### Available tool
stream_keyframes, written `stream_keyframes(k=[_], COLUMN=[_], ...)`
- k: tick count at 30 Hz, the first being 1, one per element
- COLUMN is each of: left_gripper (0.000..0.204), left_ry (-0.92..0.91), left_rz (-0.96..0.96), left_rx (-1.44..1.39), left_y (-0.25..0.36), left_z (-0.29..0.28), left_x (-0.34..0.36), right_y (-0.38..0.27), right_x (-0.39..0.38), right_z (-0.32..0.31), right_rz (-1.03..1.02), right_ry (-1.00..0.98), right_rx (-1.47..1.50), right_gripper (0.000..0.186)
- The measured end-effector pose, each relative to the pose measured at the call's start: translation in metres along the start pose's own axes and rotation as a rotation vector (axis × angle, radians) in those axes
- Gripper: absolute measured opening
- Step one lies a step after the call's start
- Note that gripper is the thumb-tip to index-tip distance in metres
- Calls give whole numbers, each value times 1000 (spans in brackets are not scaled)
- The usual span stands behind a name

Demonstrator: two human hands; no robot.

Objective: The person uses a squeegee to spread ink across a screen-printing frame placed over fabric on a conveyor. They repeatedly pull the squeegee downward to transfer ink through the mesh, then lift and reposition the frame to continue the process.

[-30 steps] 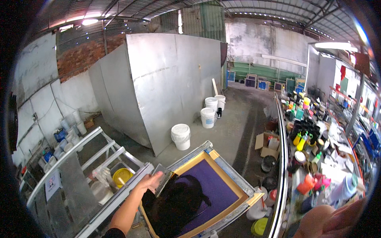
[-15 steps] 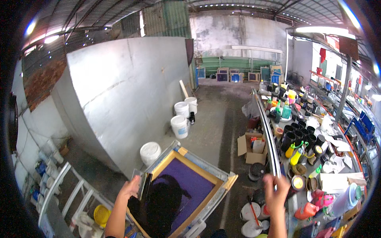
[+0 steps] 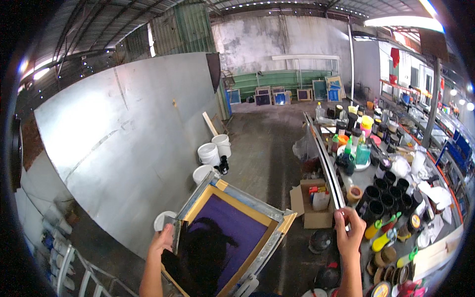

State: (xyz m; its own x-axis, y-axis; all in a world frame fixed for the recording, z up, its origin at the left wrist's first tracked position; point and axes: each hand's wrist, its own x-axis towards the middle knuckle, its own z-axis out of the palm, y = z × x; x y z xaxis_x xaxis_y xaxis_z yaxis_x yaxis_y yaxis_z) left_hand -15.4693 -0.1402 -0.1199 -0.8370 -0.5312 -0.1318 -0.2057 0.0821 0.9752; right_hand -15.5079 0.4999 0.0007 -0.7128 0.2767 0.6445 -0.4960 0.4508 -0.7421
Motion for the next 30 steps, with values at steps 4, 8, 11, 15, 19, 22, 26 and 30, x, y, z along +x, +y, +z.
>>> stream_keyframes(k=[4, 8, 11, 15, 19, 22, 26, 30], left_gripper=[97, 88, 71, 78, 87, 86, 82, 78], left_ry=[-33, 76, 156, 153, 18, 24, -101, -132], left_rz=[-205, -193, -114, -86, -239, -129, -34, -93], left_rx=[-42, -82, -131, -118, -149, -101, -84, -39], left_y=[3, -3, -2, 9, 71, 90, 109, 120], left_z=[9, 31, 22, 20, 94, 118, 204, 261], left_x=[73, 140, 218, 309, 424, 494, 579, 684], right_y=[-32, -52, -77, -82, -78, -54, -24, 29], right_x=[116, 203, 253, 315, 380, 418, 460, 509], right_z=[71, 143, 200, 262, 300, 328, 361, 392], right_rz=[-399, -904, -1079, -1275, -1469, -1517, -1558, -1565], right_ry=[2, -12, 84, 101, 64, 63, 30, 26], right_rx=[76, 266, 398, 453, 353, 328, 213, 145], right_gripper=[13, 23, 34, 33, 33, 33, 33, 32])
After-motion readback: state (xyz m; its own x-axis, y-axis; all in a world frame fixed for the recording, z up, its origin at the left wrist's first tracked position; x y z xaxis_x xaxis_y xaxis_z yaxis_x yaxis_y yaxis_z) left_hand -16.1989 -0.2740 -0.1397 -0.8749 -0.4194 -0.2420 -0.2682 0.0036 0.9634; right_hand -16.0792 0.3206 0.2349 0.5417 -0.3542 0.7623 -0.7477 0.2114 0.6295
